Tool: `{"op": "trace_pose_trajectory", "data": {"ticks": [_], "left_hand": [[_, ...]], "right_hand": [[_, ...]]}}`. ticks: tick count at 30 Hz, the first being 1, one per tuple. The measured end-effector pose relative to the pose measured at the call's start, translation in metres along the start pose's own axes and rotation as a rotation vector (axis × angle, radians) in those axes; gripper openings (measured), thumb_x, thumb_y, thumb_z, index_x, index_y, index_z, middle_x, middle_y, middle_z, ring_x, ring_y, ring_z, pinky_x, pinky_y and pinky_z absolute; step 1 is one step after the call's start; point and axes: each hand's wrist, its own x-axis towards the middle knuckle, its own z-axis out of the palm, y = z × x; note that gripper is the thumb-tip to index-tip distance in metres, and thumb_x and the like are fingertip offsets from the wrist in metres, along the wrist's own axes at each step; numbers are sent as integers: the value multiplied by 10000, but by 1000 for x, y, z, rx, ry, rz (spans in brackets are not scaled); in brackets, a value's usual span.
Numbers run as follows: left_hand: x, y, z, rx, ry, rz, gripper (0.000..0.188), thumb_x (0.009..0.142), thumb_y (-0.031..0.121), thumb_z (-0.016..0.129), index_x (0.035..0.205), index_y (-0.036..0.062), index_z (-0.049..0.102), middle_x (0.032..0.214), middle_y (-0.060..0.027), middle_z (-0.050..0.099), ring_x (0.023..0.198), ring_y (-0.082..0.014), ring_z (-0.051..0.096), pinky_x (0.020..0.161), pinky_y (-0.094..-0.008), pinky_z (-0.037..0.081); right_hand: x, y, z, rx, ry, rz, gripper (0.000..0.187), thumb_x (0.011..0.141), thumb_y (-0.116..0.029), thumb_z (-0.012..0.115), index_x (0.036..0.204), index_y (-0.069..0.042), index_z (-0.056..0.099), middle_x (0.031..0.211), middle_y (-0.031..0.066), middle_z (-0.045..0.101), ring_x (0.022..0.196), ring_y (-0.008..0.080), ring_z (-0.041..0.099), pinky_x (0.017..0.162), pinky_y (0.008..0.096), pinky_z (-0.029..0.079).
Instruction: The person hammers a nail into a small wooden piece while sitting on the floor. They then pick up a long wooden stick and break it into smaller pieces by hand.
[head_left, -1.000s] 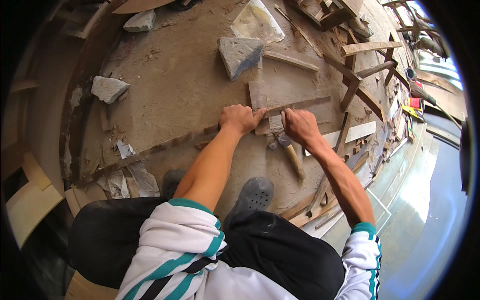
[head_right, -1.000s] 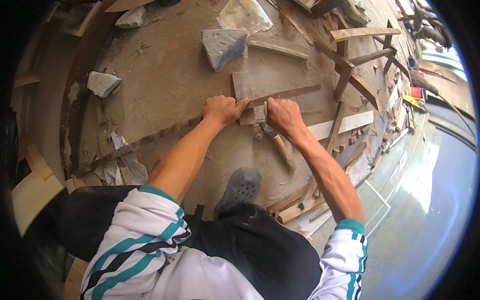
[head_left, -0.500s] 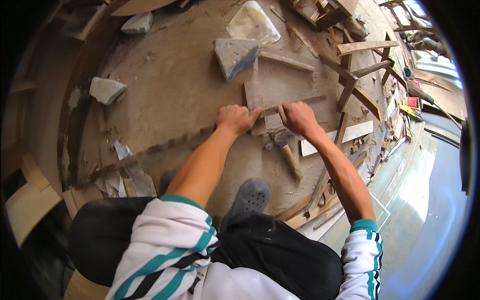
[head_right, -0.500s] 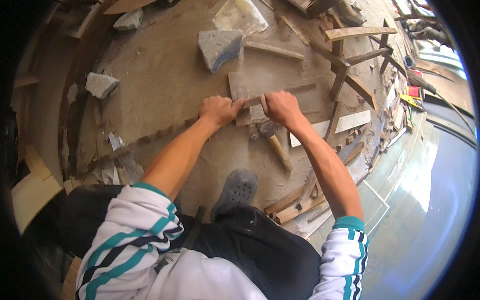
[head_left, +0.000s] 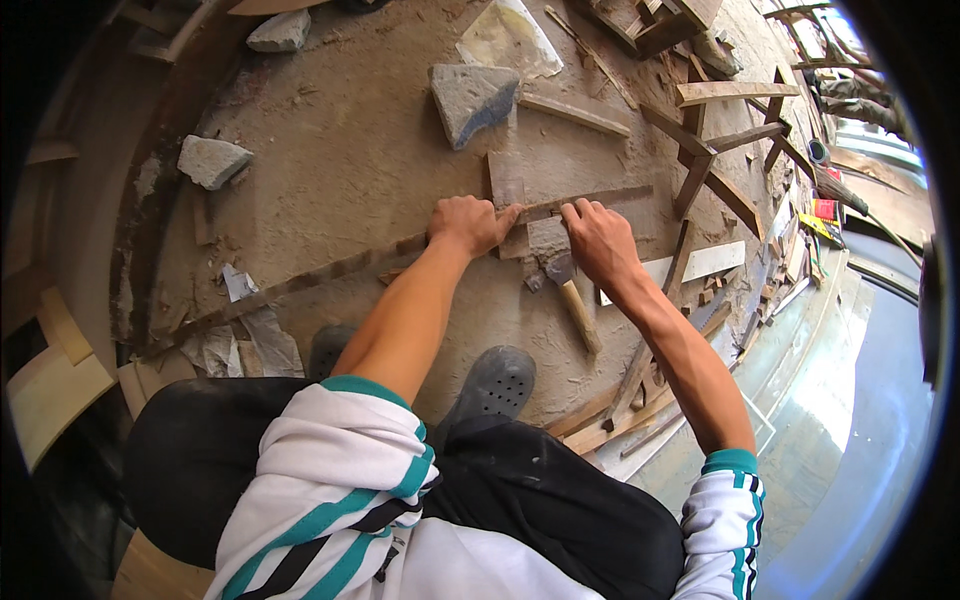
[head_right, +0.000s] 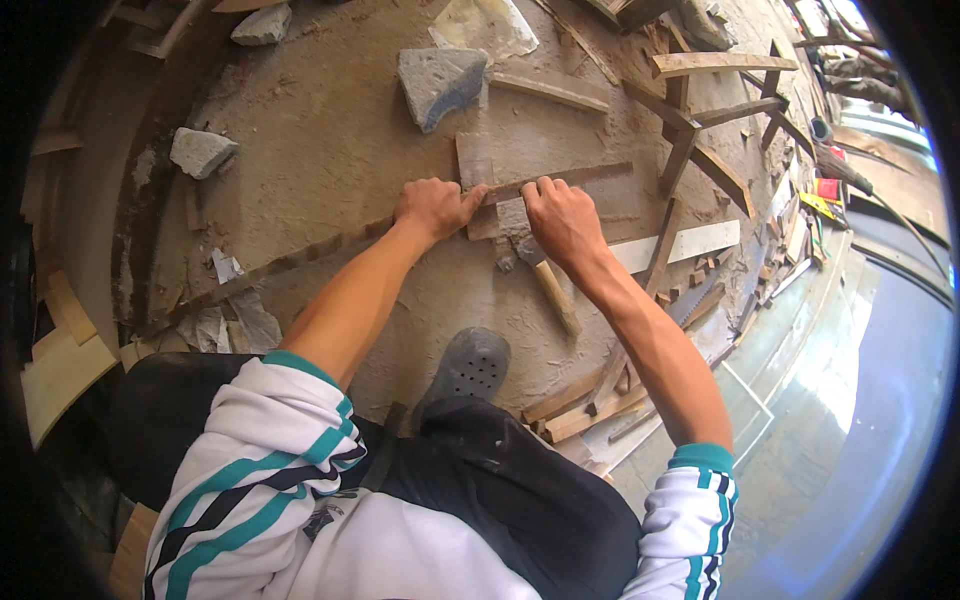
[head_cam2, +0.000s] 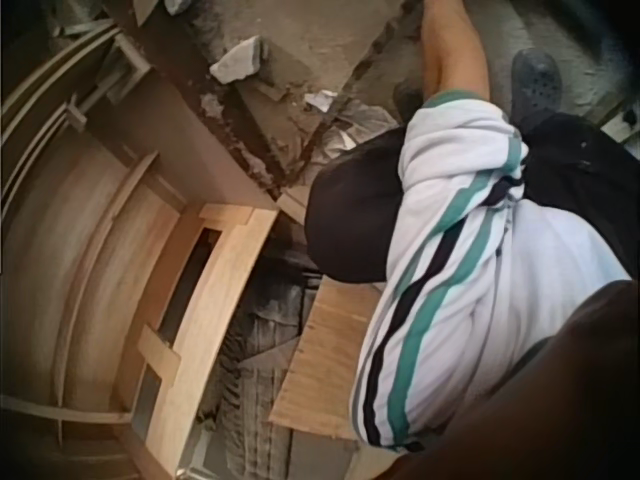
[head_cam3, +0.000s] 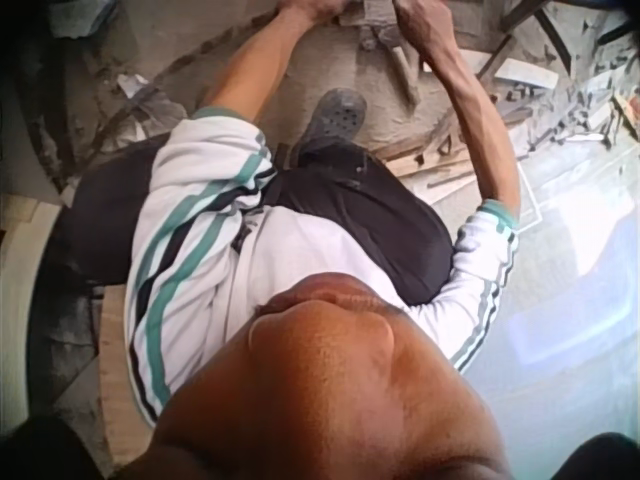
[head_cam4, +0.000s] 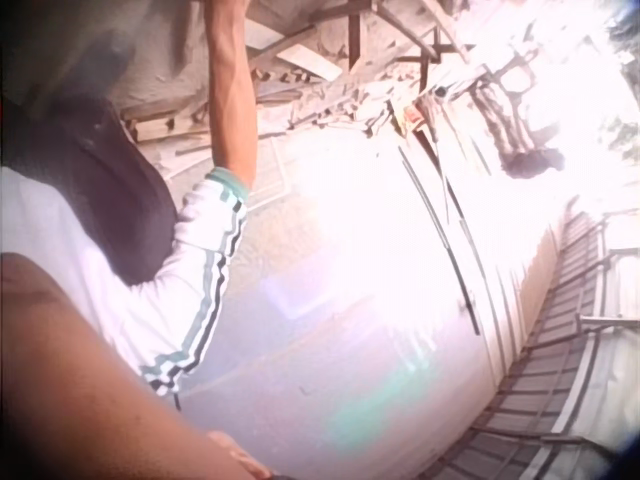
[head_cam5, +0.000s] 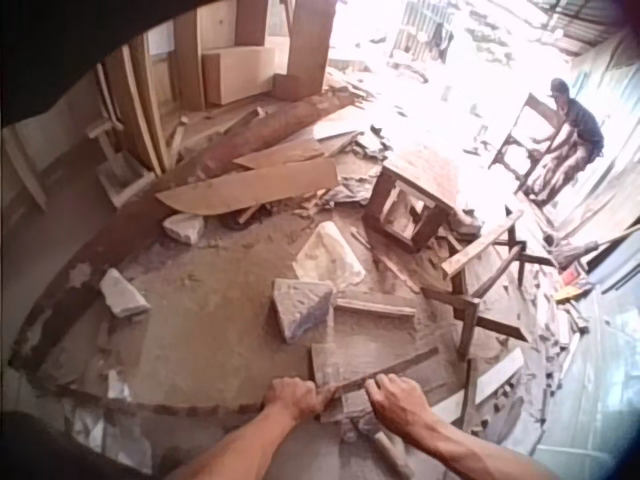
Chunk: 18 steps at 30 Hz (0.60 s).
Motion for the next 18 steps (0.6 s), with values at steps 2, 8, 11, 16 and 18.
{"op": "trace_pose_trajectory", "data": {"ticks": [2, 8, 11, 16, 18], "left_hand": [[0, 3, -4, 3, -33, -7, 796, 976, 700, 328, 859, 59, 785, 867, -189, 743, 879, -366, 728, 775, -468, 565], [-1, 4, -5, 13, -40, -18, 787, 977, 698, 328, 886, 69, 792, 887, -180, 748, 895, -362, 728, 783, -464, 567], [-1, 3, -4, 3, -50, -15, 784, 980, 693, 327, 885, 68, 791, 889, -179, 747, 891, -366, 727, 781, -468, 567], [1, 0, -2, 10, -56, 0, 783, 984, 687, 321, 882, 70, 791, 891, -181, 747, 880, -363, 727, 783, -469, 566], [-1, 3, -4, 14, -67, -25, 781, 986, 683, 318, 878, 70, 790, 886, -179, 748, 874, -361, 728, 785, -468, 565]], "right_hand": [[0, 9, -5, -32, -35, -80, 73, 832, -103, 619, 888, -56, 628, 861, 93, 650, 836, 255, 679, 709, 390, 544], [15, 34, -8, 38, -122, -218, 57, 846, -90, 600, 866, -45, 628, 833, 124, 675, 799, 287, 700, 703, 403, 548], [16, 31, -5, 134, -106, -105, 50, 842, -77, 596, 857, -39, 625, 812, 131, 669, 765, 309, 697, 666, 416, 557], [1, -8, 13, 161, 114, 50, 64, 832, -74, 595, 790, -27, 608, 759, 164, 653, 693, 344, 683, 611, 436, 554], [6, 15, 5, 225, 70, 13, 108, 832, -94, 599, 746, -30, 603, 739, 170, 653, 678, 349, 682, 601, 441, 551]]}}
